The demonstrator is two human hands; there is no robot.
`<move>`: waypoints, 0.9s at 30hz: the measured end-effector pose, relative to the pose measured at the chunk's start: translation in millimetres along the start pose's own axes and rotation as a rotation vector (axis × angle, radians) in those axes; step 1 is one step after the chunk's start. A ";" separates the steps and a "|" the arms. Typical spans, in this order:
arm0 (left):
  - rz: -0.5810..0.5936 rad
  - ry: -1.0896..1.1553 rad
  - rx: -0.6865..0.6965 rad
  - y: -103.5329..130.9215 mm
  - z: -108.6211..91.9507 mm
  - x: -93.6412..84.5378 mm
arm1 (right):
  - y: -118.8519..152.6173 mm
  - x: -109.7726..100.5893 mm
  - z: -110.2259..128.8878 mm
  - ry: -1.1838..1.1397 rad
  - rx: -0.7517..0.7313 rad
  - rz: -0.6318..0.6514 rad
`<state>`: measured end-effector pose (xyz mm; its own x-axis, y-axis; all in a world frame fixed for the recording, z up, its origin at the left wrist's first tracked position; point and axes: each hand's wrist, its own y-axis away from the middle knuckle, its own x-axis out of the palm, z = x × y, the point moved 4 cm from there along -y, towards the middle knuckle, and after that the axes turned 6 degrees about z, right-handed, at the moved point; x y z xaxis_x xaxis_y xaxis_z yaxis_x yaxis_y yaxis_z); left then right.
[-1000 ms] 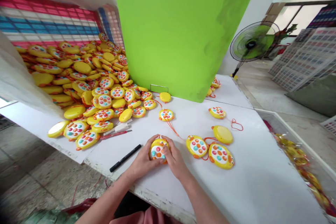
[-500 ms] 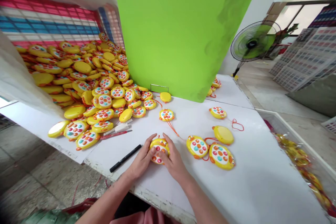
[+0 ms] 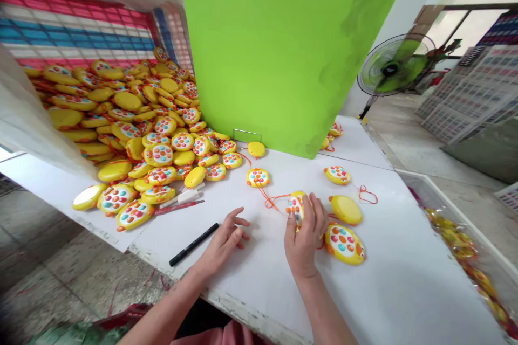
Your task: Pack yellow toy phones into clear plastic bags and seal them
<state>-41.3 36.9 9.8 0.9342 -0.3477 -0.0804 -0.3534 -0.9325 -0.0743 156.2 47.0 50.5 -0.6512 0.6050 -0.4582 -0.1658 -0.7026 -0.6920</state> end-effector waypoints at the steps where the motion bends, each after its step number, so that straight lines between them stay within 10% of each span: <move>1: 0.005 -0.004 -0.003 -0.1 0.1 -0.1 | 0.5 2.9 1.8 0.058 -0.076 0.033; 6: 0.029 -0.021 -0.008 -0.4 2.3 0.0 | 18.3 46.6 -6.8 0.252 -0.163 0.460; 11: 0.045 -0.037 -0.032 -0.2 5.2 0.3 | 20.2 60.5 -33.2 0.379 -0.051 0.609; 23: 0.048 -0.070 -0.039 0.8 5.3 0.1 | 8.8 33.0 -38.8 0.399 0.091 0.494; 27: 0.048 -0.100 -0.013 0.3 5.1 0.0 | 3.1 39.8 -29.7 0.395 -0.068 0.455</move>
<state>-41.7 37.1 4.7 0.9063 -0.3812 -0.1827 -0.3965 -0.9164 -0.0549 151.8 80.0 13.6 -0.3190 0.3519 -0.8800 0.1212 -0.9057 -0.4062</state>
